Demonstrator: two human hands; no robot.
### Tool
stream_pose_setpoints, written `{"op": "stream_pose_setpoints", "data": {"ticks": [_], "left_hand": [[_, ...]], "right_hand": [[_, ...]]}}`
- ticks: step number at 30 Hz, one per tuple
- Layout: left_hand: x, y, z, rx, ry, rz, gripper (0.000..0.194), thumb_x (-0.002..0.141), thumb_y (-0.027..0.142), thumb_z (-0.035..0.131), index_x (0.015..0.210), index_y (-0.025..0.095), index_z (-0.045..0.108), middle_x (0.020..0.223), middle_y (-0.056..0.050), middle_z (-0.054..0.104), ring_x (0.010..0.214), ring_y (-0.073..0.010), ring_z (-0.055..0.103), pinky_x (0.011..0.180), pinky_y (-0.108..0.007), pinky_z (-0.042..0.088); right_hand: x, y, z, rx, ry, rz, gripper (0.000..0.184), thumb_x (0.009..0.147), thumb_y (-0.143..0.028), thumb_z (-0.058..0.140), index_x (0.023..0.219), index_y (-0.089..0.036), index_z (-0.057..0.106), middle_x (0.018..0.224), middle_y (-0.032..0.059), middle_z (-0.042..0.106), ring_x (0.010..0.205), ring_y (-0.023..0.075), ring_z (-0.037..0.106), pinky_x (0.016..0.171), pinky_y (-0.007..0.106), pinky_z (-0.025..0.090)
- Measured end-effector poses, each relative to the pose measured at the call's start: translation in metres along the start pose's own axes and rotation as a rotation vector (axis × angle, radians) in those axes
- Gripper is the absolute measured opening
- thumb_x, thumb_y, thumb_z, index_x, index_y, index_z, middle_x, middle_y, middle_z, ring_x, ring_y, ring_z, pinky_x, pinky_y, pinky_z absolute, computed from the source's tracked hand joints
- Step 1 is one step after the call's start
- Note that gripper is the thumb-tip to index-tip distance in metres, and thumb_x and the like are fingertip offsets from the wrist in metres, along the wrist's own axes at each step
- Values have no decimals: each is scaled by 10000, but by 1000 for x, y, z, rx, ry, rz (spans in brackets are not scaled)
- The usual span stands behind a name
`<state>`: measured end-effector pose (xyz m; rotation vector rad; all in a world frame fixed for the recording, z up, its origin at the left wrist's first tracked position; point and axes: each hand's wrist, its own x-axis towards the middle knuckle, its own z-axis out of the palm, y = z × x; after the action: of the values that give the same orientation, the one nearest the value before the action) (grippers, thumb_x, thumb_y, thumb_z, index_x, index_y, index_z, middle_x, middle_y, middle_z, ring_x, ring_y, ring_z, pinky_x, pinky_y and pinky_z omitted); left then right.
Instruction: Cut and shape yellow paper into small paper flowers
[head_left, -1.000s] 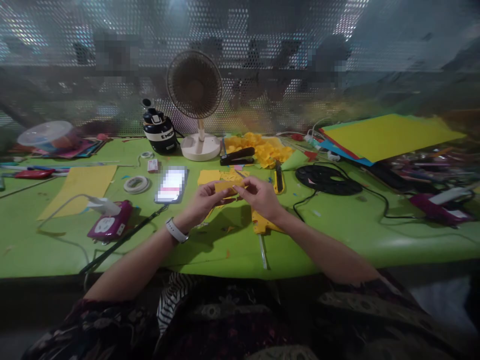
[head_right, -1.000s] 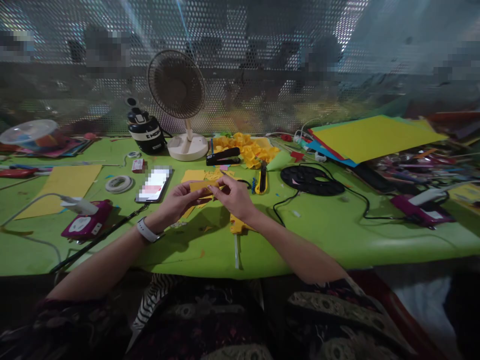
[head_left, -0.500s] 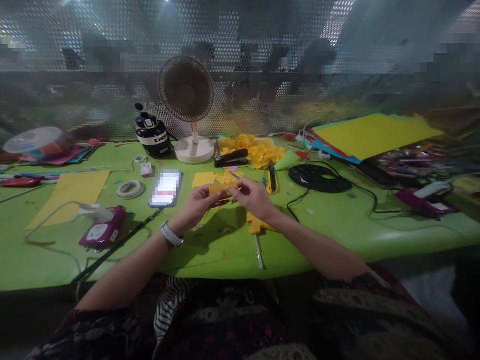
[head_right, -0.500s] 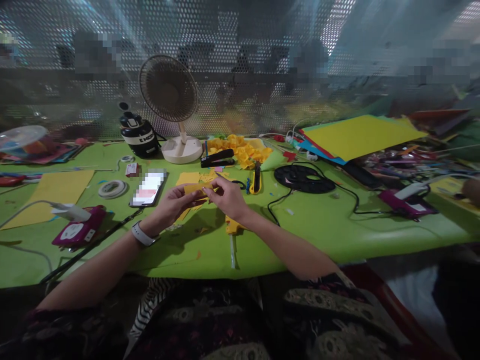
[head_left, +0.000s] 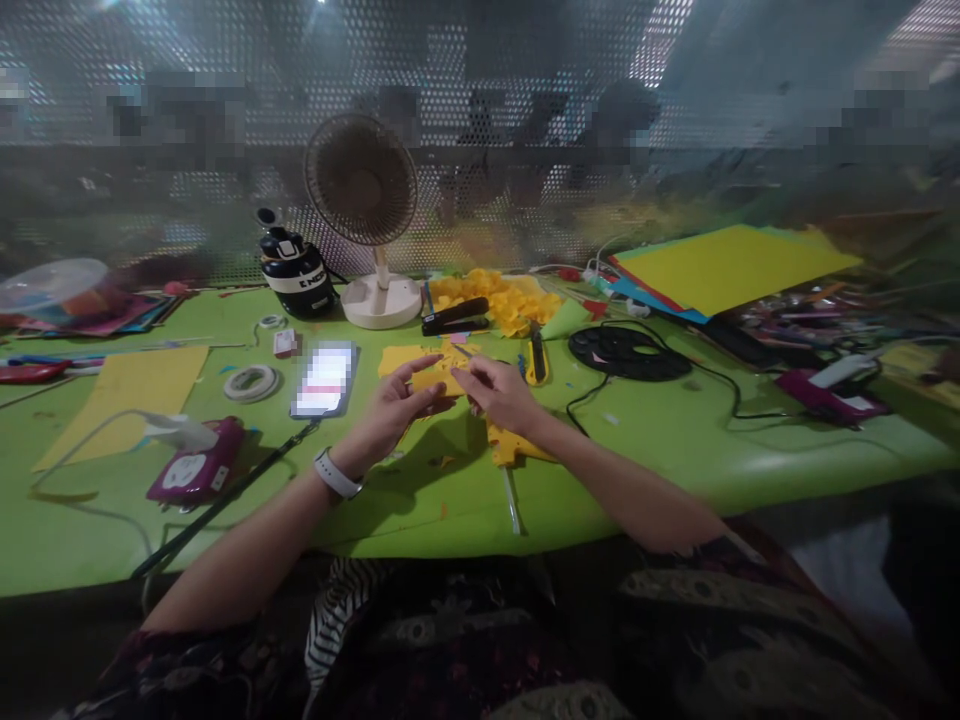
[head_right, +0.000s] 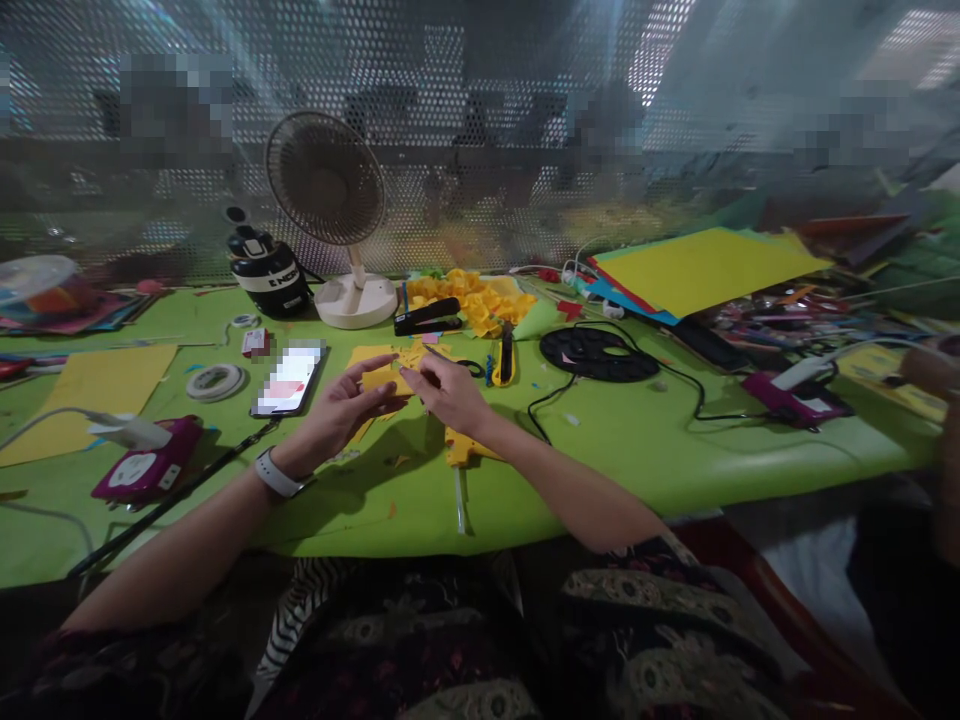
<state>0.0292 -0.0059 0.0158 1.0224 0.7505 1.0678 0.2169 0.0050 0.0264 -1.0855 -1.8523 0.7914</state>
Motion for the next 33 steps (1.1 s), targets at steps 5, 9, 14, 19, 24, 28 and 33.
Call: {"op": "stream_pose_setpoints", "data": {"ticks": [5,9,14,19,24,28,33], "left_hand": [[-1,5,-1,47,17,-30,613,772,225,812,1315,161,536,919,-56,762,847,-188,759,718,-251,606],[0,5,-3,78,14,-15,626,741,274,839,1283,157,548,861,-45,759,820,-194,760,629,-209,578],[0,3,-3,77,18,16,621,718,300,855,1247,146,567,835,-38,753,823,-204,758,687,-255,587],[1,2,-3,83,9,25,619,707,330,859,1224,150,571,823,-27,749,818,-205,757,733,-291,594],[2,1,-4,93,14,25,604,704,338,858,1204,150,575,843,-28,749,819,-205,757,736,-295,595],[1,0,-2,108,22,67,595,721,348,846,1198,138,560,797,-30,746,795,-192,753,722,-283,597],[0,2,-1,153,27,95,579,752,359,821,1217,144,551,837,-42,754,798,-168,744,721,-270,599]], "right_hand": [[0,1,-1,-17,-28,-49,418,933,-532,509,668,-217,435,550,-49,438,522,109,429,534,246,354],[0,1,-1,-8,-32,-51,414,932,-528,507,668,-219,431,549,-46,436,526,111,430,536,247,353],[0,2,0,6,-10,-30,424,921,-544,526,666,-217,436,547,-46,444,518,106,441,528,242,355],[0,2,0,33,-15,-10,427,919,-545,541,666,-212,451,530,-55,448,495,99,457,524,238,364],[0,1,-1,49,-16,3,461,902,-593,549,664,-207,465,530,-55,464,477,95,483,504,234,378],[0,0,0,117,-78,83,482,862,-631,575,662,-205,470,545,-51,498,458,96,514,471,234,410],[1,0,1,169,-173,126,433,820,-594,638,712,-185,544,580,-36,549,450,97,510,436,235,409]]}}
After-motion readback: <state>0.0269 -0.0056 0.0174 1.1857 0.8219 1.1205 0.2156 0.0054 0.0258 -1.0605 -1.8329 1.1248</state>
